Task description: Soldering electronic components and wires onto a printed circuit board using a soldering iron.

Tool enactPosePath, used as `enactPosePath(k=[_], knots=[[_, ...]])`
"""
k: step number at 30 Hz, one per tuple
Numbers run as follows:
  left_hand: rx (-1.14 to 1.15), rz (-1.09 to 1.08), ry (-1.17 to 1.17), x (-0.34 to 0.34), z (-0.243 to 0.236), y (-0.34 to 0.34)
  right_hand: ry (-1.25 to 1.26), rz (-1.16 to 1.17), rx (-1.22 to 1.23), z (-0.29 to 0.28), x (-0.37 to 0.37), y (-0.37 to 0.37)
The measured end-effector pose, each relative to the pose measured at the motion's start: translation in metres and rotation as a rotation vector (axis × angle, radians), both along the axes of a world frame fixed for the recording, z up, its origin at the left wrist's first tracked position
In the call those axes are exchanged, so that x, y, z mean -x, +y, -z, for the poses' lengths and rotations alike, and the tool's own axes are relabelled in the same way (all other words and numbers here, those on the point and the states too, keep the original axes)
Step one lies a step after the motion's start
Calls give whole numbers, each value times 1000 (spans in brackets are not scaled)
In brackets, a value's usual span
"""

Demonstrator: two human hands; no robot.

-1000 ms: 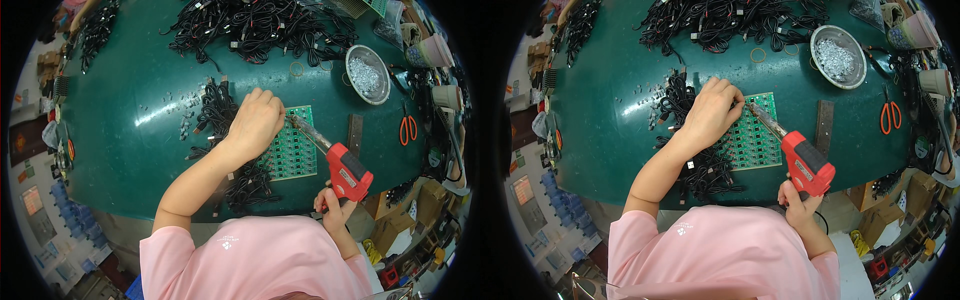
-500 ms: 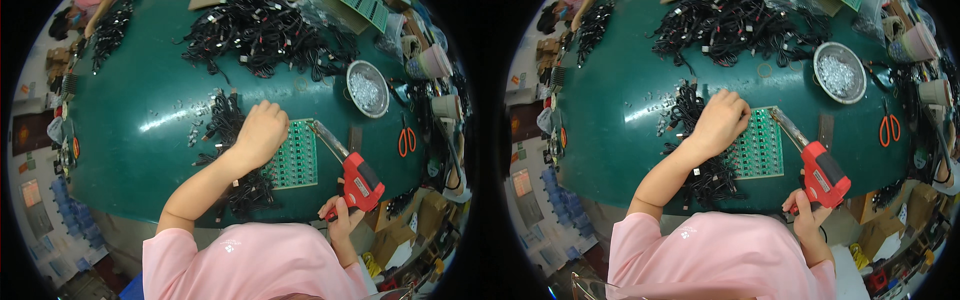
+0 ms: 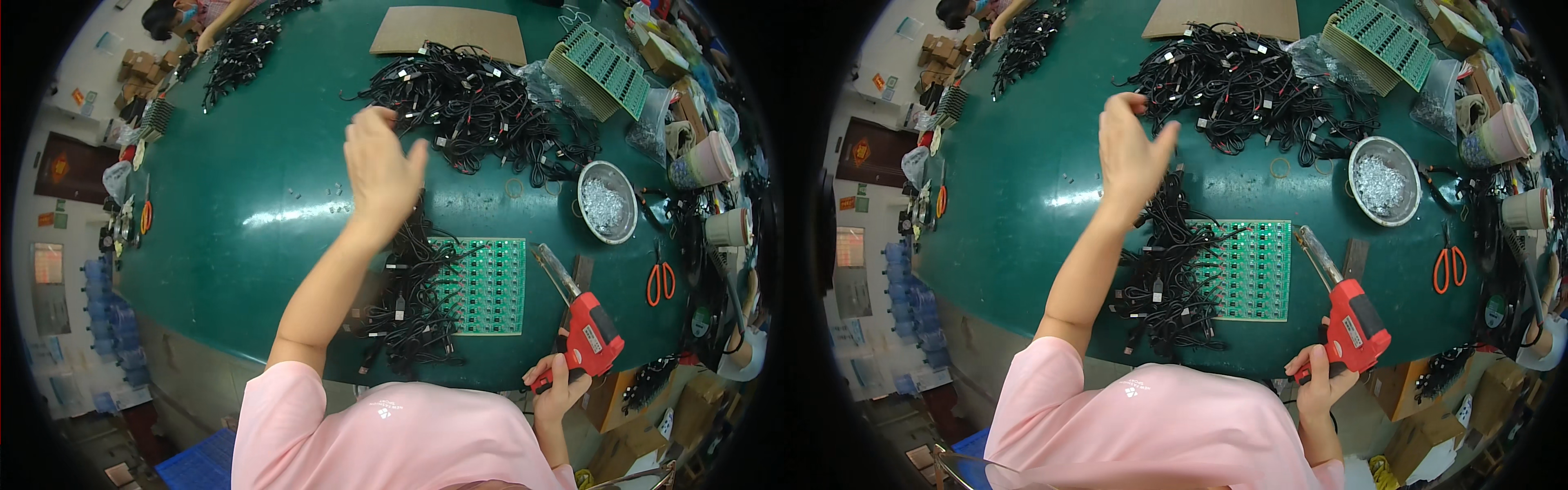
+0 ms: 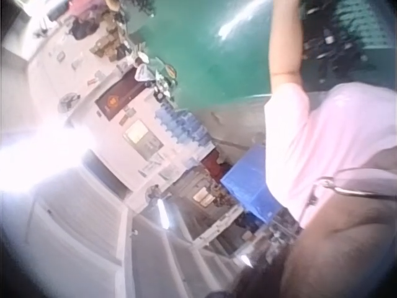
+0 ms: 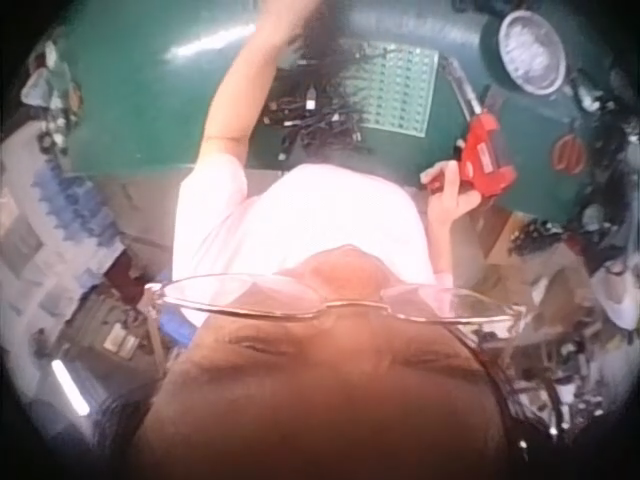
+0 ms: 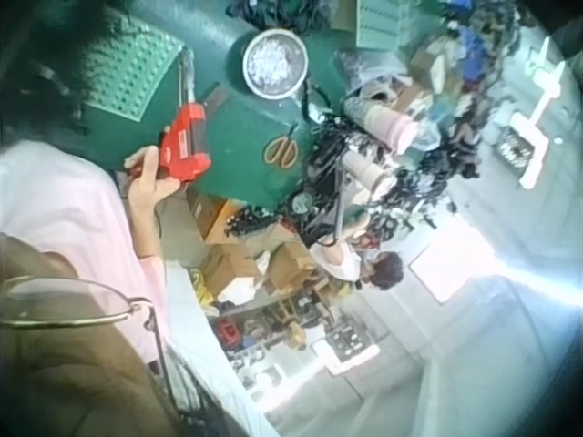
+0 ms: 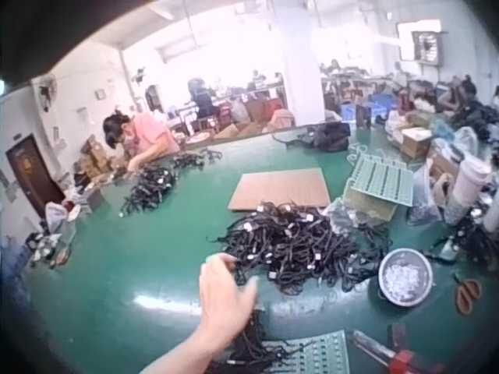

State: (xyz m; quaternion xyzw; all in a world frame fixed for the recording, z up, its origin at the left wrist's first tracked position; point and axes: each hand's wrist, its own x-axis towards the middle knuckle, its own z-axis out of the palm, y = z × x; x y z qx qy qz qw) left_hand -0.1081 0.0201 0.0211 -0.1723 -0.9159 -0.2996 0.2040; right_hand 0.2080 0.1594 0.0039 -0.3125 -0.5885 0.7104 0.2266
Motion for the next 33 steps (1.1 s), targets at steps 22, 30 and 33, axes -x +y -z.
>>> enactPosePath(k=[22,30,33], knots=[[-782,268,-498,66,9,-31,-9,-34,6,-7,4,-4],[-571,270,-433,66,3,-31,-21,-50,-12,-7,3,-4],[-836,263,-473,72,6,-33,-22,-47,-17,-8,4,-5]])
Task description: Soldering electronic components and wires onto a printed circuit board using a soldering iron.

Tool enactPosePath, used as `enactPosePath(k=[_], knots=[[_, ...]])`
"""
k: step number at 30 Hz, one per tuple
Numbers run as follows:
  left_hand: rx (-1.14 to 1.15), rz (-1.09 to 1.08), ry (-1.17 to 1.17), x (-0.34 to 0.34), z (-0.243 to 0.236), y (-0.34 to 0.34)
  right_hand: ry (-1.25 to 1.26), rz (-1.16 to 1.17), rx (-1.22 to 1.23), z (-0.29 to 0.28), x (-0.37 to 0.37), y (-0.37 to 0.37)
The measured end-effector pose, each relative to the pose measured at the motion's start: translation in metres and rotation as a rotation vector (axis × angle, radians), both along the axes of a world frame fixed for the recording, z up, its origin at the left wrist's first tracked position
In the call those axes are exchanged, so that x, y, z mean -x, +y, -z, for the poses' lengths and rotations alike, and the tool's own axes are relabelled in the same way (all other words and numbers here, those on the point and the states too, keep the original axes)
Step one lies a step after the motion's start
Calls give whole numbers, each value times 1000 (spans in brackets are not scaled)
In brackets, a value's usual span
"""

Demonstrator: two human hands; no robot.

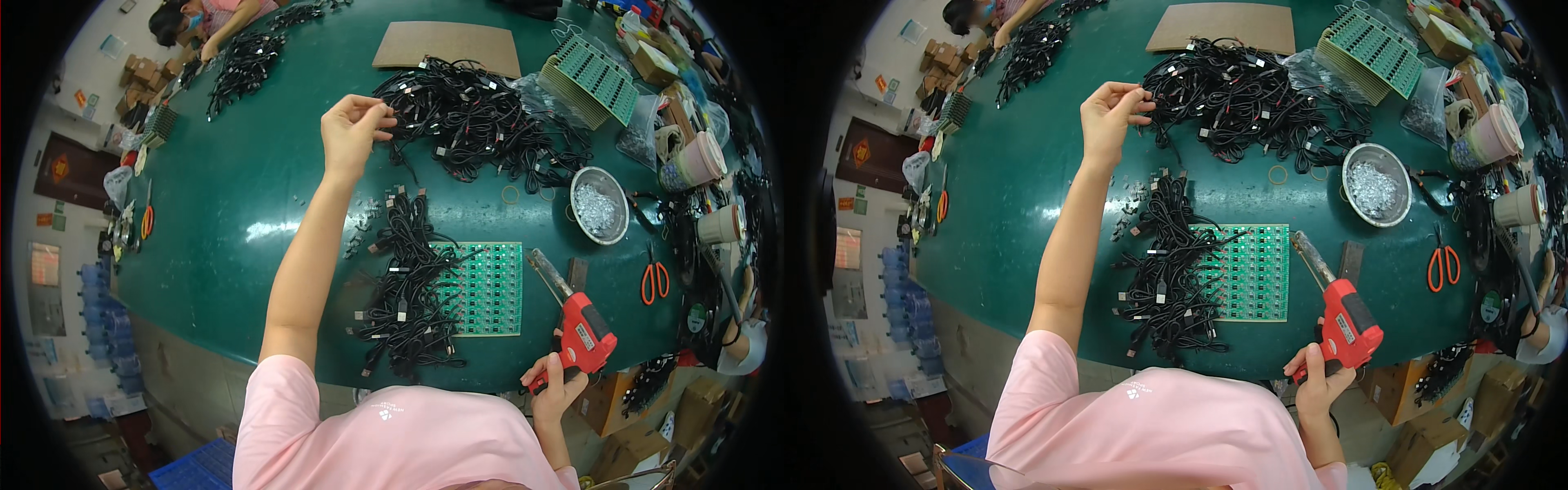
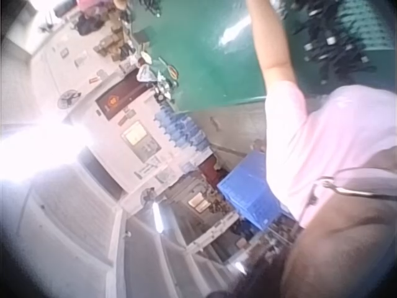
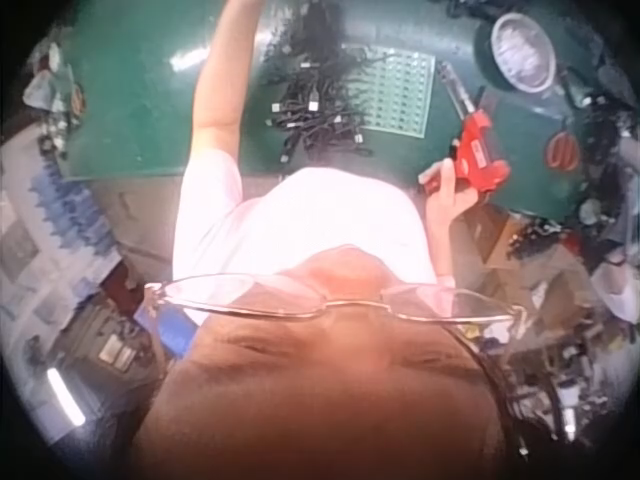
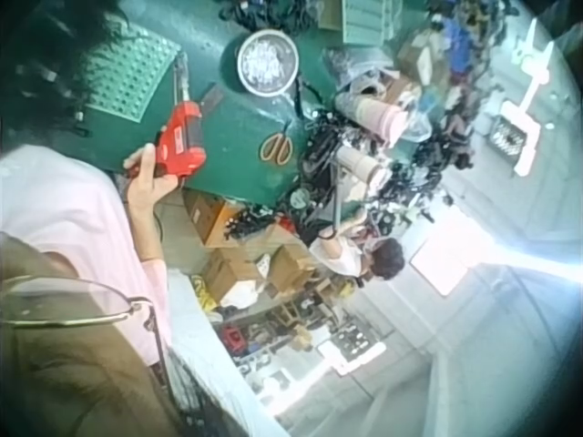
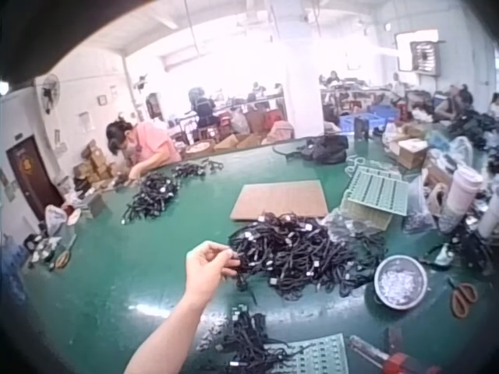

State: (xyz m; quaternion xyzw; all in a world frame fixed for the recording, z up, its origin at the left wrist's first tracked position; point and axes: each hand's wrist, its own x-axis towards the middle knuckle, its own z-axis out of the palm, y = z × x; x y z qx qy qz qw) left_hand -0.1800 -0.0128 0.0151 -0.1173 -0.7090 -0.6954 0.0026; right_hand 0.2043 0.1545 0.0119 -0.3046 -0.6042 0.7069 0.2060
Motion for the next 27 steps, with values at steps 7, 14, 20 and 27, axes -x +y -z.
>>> enactPosePath(k=[7,14,20,27], knots=[[-270,-70,161,22,6,4,-9,20,-7,-1,-3,-3],[522,-231,940,-33,-28,31,1,36,31,4,1,-1],[784,441,655,-134,5,45,-4,24,1,6,-5,-5],[786,563,449,-155,32,42,4,-61,80,8,-6,-5]])
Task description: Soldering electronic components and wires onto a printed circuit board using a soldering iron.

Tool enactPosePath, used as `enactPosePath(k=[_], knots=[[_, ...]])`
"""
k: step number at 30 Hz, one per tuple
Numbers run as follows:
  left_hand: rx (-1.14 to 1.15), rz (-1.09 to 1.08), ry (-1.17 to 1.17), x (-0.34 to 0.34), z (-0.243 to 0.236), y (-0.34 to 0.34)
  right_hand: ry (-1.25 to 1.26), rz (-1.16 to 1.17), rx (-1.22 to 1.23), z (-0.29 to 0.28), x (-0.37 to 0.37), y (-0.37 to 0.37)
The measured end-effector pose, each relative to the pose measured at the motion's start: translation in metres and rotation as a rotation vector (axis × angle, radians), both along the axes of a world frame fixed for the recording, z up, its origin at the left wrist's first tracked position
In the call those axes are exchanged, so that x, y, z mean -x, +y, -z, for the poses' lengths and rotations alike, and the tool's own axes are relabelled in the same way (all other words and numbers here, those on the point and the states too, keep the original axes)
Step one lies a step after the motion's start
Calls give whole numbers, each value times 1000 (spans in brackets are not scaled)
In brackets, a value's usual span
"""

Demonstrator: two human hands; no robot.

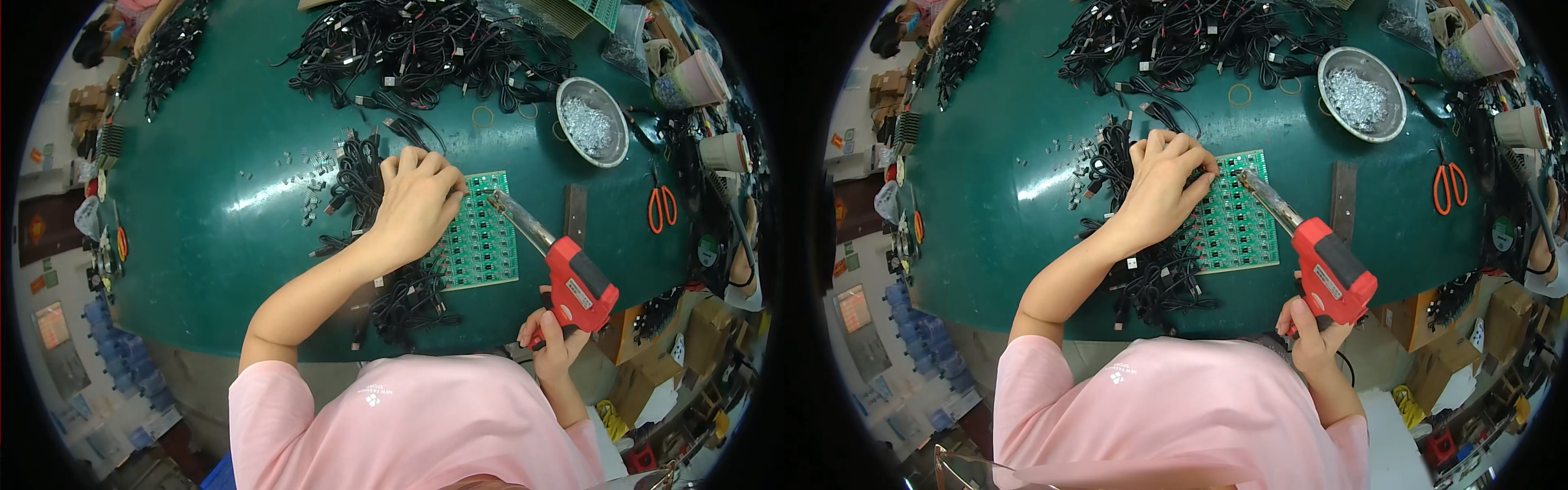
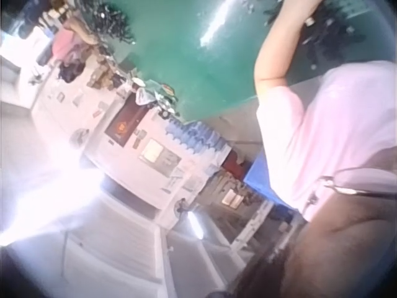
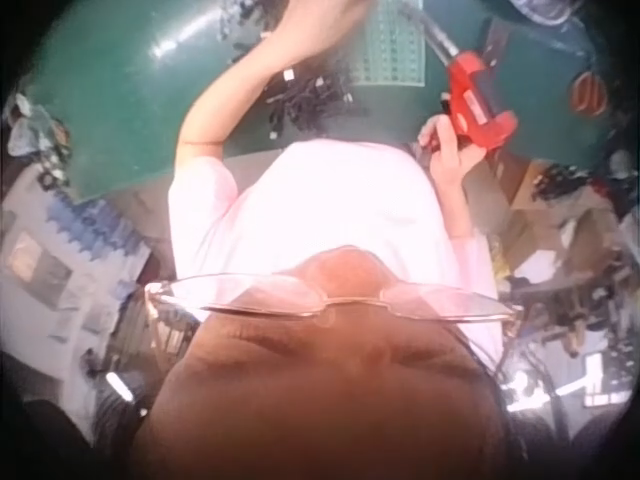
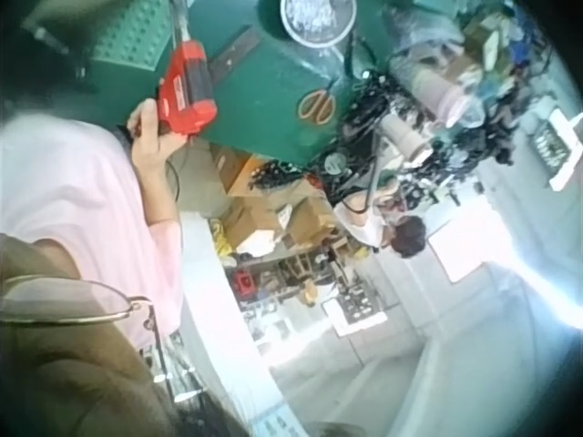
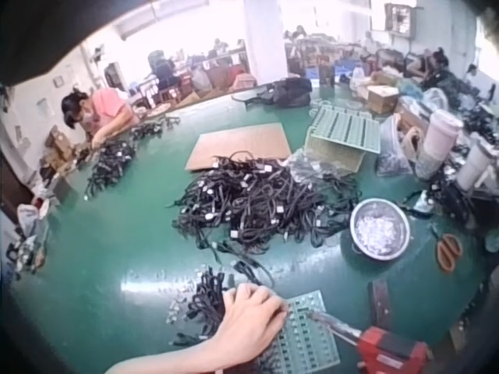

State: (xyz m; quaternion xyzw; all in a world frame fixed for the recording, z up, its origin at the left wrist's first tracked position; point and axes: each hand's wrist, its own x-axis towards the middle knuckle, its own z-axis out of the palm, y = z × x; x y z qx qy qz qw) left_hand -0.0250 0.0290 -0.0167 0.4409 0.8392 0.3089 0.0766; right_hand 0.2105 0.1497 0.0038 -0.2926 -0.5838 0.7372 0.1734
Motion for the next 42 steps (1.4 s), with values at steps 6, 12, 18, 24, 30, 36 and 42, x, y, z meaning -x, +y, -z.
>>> enactPosePath(k=[6,12,18,24,30,36,42], knots=[[38,-39,53,-2,6,2,-65,-32,24,-1,7,-1],[69,-72,102,-4,8,6,-73,-26,40,0,10,-2],[75,-81,139,-5,7,7,-70,-48,21,2,11,-1],[67,-69,182,-6,9,8,-104,-78,-37,3,11,0],[100,-78,261,-8,12,10,-88,-69,-27,7,10,-1],[112,-69,283,-9,13,9,-25,18,-9,2,7,1],[118,-58,289,-8,12,9,-23,-17,0,3,4,4]])
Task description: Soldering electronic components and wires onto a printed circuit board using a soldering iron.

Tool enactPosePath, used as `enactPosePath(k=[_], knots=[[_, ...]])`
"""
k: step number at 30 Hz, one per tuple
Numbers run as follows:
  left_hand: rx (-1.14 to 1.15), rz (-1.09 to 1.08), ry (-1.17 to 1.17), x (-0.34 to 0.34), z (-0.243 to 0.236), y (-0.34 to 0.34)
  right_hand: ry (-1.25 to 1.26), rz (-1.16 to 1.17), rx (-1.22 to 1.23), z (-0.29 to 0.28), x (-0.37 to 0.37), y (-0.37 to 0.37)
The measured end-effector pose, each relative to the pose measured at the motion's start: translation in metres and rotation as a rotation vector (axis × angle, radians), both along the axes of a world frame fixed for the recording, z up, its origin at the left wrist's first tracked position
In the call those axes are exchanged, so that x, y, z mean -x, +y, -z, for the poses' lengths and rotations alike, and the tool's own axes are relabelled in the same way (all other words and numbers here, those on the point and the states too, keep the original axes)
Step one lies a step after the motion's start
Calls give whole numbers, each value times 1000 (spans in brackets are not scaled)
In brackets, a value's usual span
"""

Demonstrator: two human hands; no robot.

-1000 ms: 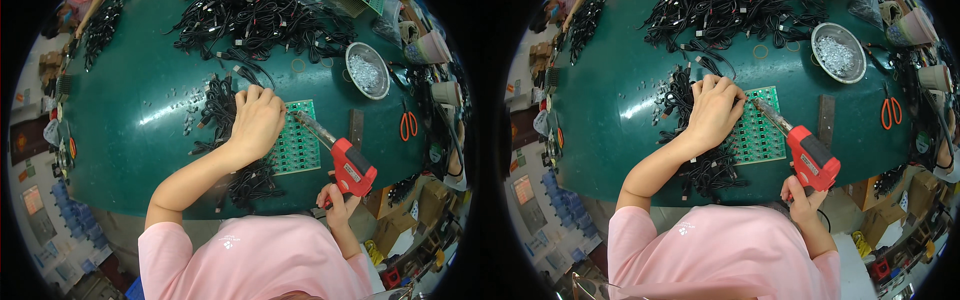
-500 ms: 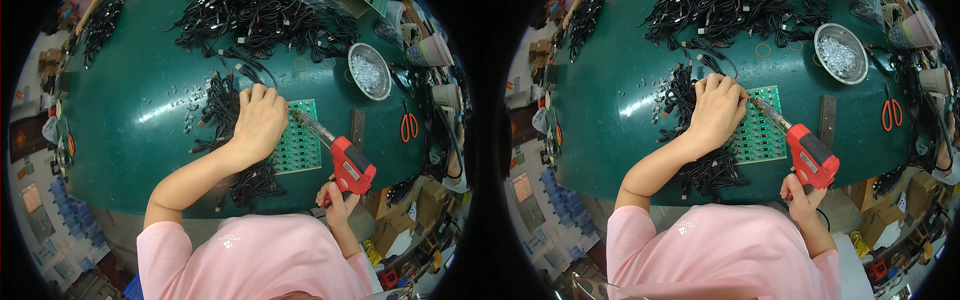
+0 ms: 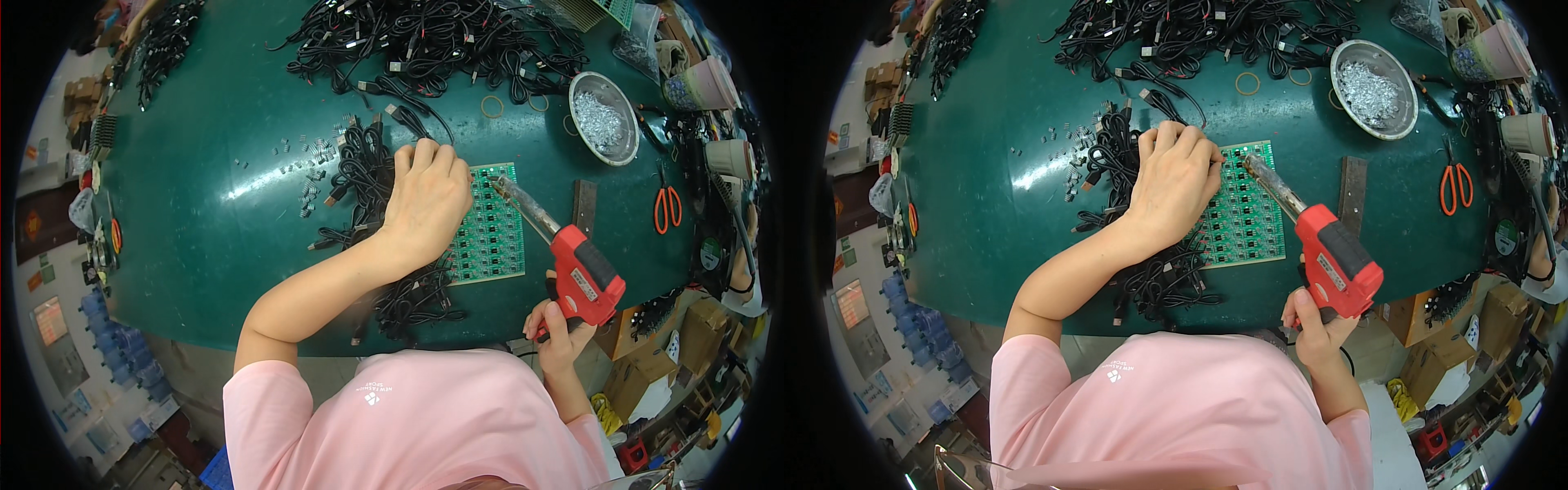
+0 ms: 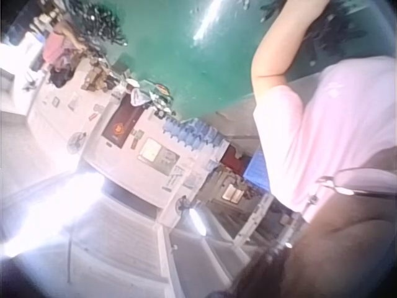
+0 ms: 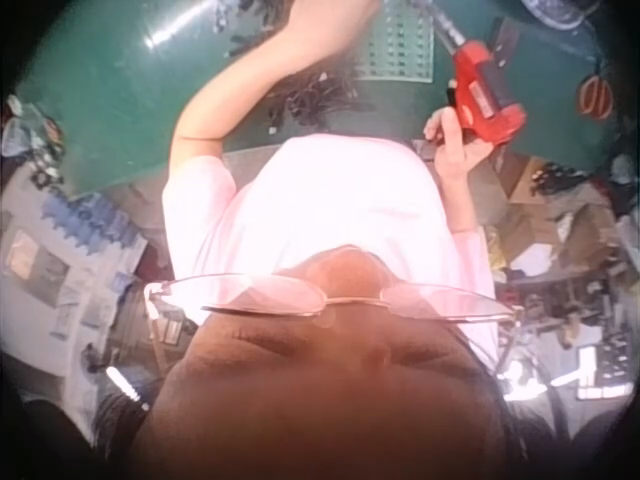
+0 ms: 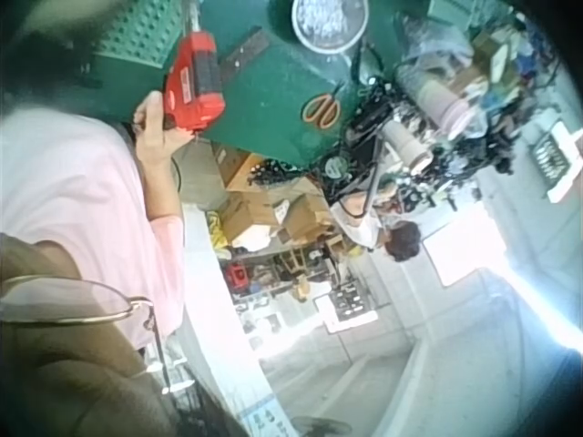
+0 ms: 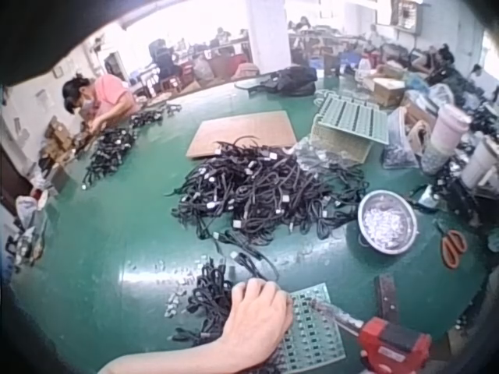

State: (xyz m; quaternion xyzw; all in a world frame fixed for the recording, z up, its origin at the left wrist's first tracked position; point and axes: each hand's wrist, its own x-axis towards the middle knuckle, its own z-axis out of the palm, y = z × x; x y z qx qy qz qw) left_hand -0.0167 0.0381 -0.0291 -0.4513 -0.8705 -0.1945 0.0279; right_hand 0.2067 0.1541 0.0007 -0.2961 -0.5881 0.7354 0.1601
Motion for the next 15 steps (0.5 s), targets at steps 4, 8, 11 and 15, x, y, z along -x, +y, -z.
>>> enactPosePath(k=[4,8,11,15], knots=[[13,21,59,0,1,-1,-50,-5,-101,-2,2,-3],[4,173,13,8,-3,-6,-14,-1,8,2,-4,-2],[-111,244,-132,18,-7,-11,-27,7,14,5,-8,-5],[-82,308,-144,30,-12,-6,-75,20,-56,4,-9,-8]])
